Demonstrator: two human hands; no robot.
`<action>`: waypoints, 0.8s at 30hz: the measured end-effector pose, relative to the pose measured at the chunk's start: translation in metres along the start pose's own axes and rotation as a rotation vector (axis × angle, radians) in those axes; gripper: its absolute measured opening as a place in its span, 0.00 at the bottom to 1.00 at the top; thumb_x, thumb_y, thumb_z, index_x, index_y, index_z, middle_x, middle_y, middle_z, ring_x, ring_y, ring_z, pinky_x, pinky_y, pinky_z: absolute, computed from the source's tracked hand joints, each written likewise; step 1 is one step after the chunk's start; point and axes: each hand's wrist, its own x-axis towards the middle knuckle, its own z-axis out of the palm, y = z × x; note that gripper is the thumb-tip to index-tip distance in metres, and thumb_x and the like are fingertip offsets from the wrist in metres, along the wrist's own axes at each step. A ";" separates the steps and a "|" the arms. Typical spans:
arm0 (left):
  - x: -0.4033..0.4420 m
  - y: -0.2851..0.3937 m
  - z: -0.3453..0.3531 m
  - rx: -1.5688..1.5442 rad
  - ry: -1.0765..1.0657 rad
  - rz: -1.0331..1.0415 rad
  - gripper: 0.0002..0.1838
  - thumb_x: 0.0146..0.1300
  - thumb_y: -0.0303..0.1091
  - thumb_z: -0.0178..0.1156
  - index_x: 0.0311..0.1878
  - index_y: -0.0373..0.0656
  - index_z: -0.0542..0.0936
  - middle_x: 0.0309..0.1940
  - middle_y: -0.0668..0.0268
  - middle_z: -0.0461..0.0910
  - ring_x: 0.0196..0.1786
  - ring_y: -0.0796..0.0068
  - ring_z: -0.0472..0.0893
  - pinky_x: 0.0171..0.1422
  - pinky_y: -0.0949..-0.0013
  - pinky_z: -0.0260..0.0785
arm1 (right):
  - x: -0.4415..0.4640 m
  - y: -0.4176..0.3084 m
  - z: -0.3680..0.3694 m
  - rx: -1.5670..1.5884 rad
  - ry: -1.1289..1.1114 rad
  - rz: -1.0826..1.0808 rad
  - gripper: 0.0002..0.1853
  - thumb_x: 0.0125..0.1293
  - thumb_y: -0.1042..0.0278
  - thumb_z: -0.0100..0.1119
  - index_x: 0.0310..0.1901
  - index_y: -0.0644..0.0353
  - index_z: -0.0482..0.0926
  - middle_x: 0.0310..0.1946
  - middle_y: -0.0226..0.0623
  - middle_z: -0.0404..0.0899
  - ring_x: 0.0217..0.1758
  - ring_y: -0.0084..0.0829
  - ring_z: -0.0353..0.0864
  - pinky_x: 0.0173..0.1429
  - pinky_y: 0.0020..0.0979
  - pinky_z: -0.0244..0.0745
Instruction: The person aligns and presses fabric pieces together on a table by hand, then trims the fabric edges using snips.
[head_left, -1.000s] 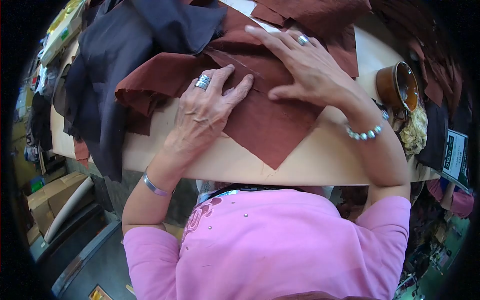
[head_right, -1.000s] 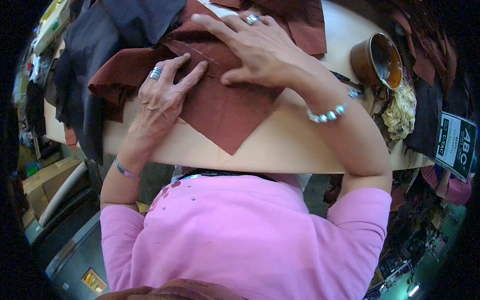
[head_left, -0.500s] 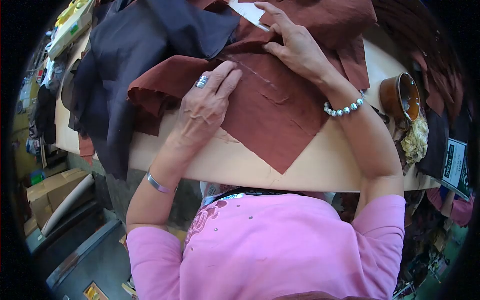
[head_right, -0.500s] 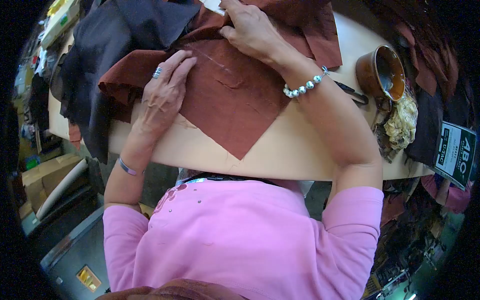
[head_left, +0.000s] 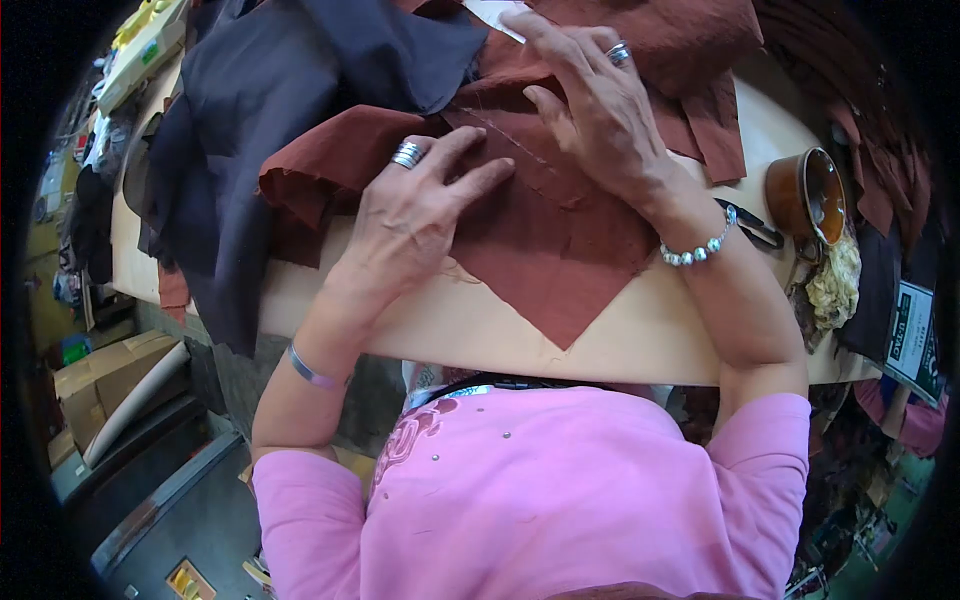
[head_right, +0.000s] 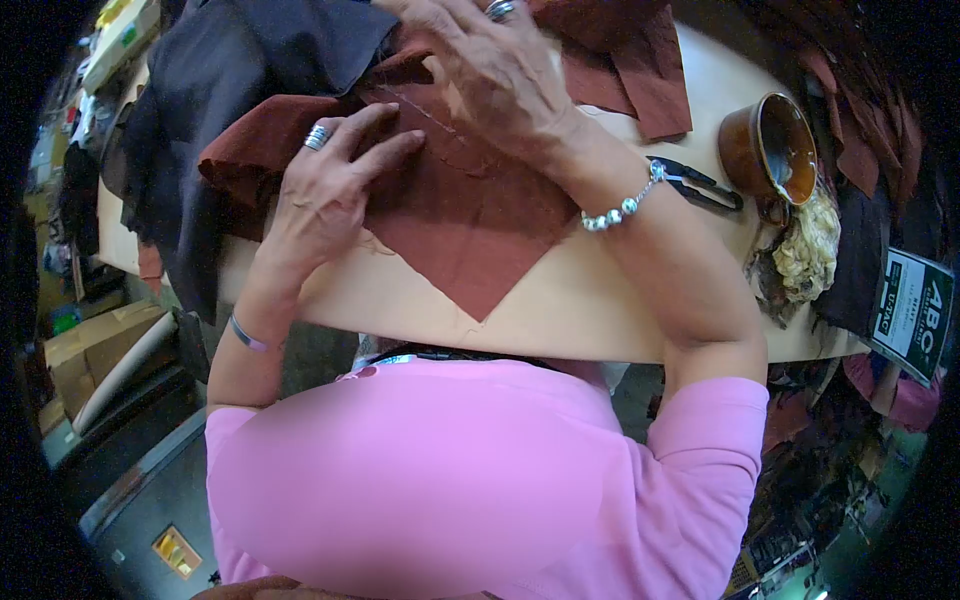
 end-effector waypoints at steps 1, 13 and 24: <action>-0.001 -0.001 0.000 -0.107 0.022 -0.083 0.19 0.50 0.18 0.51 0.47 0.43 0.78 0.52 0.57 0.73 0.48 0.57 0.77 0.49 0.62 0.73 | 0.000 -0.005 0.001 0.139 0.042 -0.036 0.31 0.56 0.82 0.56 0.63 0.53 0.64 0.45 0.38 0.78 0.45 0.41 0.76 0.50 0.35 0.72; 0.019 -0.036 -0.025 0.308 0.118 -0.348 0.07 0.61 0.33 0.55 0.39 0.46 0.80 0.33 0.62 0.81 0.38 0.62 0.79 0.44 0.62 0.68 | -0.018 -0.018 0.020 -0.070 -0.242 -0.358 0.27 0.52 0.82 0.51 0.58 0.59 0.69 0.41 0.43 0.77 0.45 0.38 0.75 0.50 0.30 0.71; 0.027 -0.070 -0.038 0.224 -0.337 -0.333 0.20 0.56 0.44 0.61 0.47 0.42 0.72 0.41 0.55 0.79 0.45 0.51 0.77 0.49 0.56 0.68 | -0.016 -0.013 0.026 0.053 -0.308 -0.242 0.27 0.54 0.79 0.50 0.59 0.59 0.68 0.48 0.44 0.76 0.45 0.39 0.74 0.51 0.33 0.71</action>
